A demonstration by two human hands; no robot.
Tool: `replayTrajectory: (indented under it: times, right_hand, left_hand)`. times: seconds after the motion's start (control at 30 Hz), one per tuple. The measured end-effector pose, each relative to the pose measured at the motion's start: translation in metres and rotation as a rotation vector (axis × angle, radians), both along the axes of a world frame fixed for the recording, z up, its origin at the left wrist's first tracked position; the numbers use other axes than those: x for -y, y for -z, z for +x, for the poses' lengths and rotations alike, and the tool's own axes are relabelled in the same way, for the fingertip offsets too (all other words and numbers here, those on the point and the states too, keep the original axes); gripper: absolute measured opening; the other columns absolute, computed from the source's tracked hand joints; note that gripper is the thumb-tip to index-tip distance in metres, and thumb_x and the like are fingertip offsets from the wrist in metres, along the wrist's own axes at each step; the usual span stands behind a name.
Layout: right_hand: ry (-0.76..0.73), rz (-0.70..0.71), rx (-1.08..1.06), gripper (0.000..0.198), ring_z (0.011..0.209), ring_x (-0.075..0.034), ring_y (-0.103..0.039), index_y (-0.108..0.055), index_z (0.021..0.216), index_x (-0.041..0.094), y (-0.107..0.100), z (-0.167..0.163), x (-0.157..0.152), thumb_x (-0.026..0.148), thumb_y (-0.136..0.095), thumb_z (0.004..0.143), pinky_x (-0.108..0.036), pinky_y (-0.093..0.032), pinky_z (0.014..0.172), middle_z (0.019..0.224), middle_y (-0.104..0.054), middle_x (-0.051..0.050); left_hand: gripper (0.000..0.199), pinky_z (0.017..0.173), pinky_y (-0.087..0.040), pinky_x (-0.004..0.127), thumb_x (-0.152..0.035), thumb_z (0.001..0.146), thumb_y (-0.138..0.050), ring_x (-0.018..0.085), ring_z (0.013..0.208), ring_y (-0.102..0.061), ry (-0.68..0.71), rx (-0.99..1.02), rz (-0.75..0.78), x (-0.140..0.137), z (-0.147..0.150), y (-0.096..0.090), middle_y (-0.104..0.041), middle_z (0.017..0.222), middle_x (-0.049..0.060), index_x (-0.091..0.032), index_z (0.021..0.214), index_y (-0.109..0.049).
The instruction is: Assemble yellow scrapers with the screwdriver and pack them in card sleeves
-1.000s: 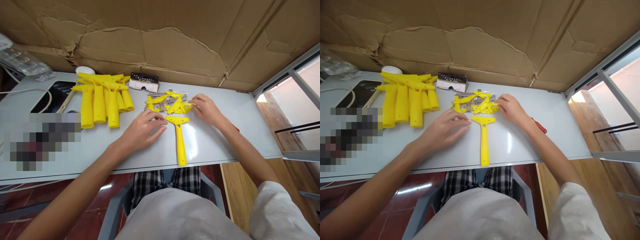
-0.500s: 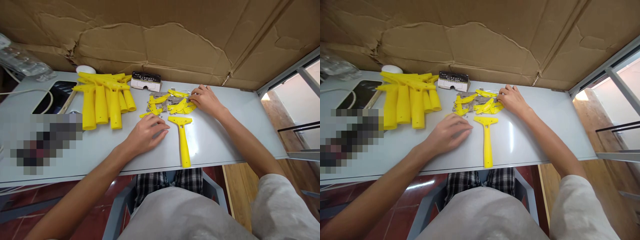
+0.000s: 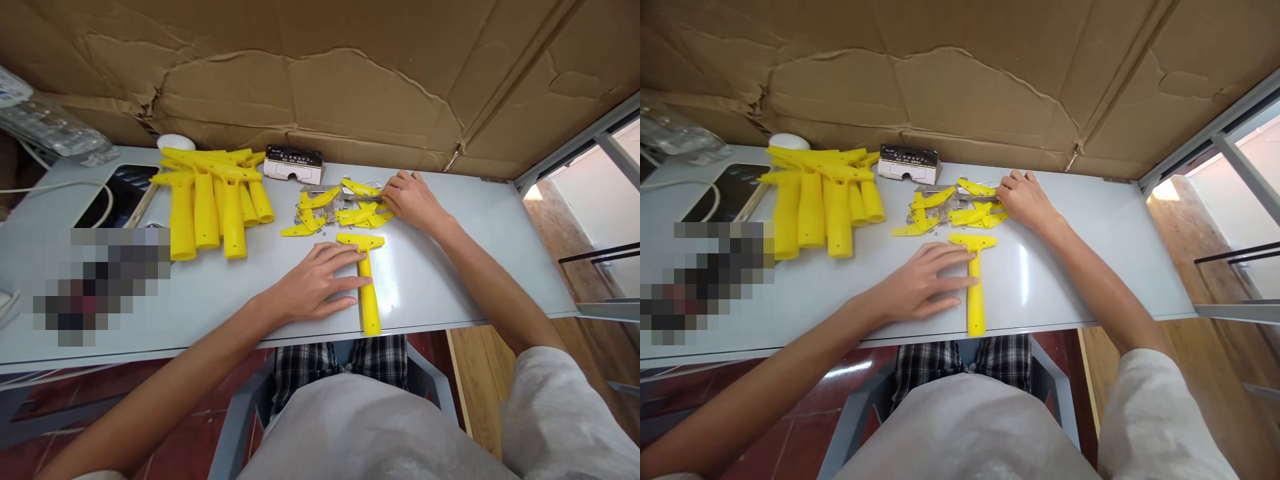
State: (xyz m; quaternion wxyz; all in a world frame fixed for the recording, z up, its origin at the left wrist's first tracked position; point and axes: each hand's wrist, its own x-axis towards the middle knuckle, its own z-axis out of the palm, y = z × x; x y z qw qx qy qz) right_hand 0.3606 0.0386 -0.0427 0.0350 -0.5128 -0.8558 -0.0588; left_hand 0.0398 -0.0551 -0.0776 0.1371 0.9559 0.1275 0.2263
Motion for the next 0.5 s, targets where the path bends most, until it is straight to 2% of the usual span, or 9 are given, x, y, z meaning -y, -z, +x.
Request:
replayTrajectory:
  times: [0.17,0.33,0.4,0.5]
  right_hand:
    - [0.056,0.081,-0.097,0.046,0.107,-0.034,-0.055,-0.080,0.108,0.017,-0.007,0.014,0.006,0.030,-0.036,0.112,-0.051,-0.038,0.094,0.107,-0.075,-0.019]
    - [0.077,0.061,-0.363,0.036,0.095,-0.028,-0.062,-0.079,0.105,0.018,-0.016,0.024,0.026,0.032,-0.046,0.108,-0.044,-0.045,0.088,0.100,-0.075,-0.014]
    - [0.075,0.024,-0.475,0.032,0.088,-0.024,-0.064,-0.079,0.104,0.019,-0.018,0.022,0.037,0.032,-0.050,0.107,-0.040,-0.047,0.083,0.099,-0.076,-0.012]
    - [0.069,-0.025,-0.573,0.029,0.080,-0.020,-0.063,-0.081,0.102,0.019,-0.018,0.015,0.050,0.034,-0.056,0.104,-0.037,-0.047,0.078,0.094,-0.078,-0.009]
  left_hand:
    - [0.038,0.121,-0.047,0.063,-0.036,0.105,-0.070,0.038,0.152,-0.056,-0.003,0.019,-0.016,0.002,0.000,-0.001,-0.067,0.159,0.014,-0.033,0.142,-0.076]
    - [0.037,0.120,-0.049,0.062,-0.034,0.103,-0.071,0.037,0.149,-0.058,-0.043,0.068,-0.037,0.000,-0.002,-0.005,-0.068,0.157,0.012,-0.035,0.140,-0.076]
    - [0.035,0.119,-0.051,0.060,-0.029,0.103,-0.070,0.035,0.144,-0.062,-0.125,0.156,-0.029,-0.004,-0.005,-0.009,-0.072,0.150,0.012,-0.033,0.137,-0.077]
    - [0.030,0.111,-0.057,0.055,-0.024,0.103,-0.069,0.030,0.128,-0.071,-0.327,0.261,-0.009,-0.014,-0.012,-0.018,-0.077,0.136,0.010,-0.031,0.130,-0.078]
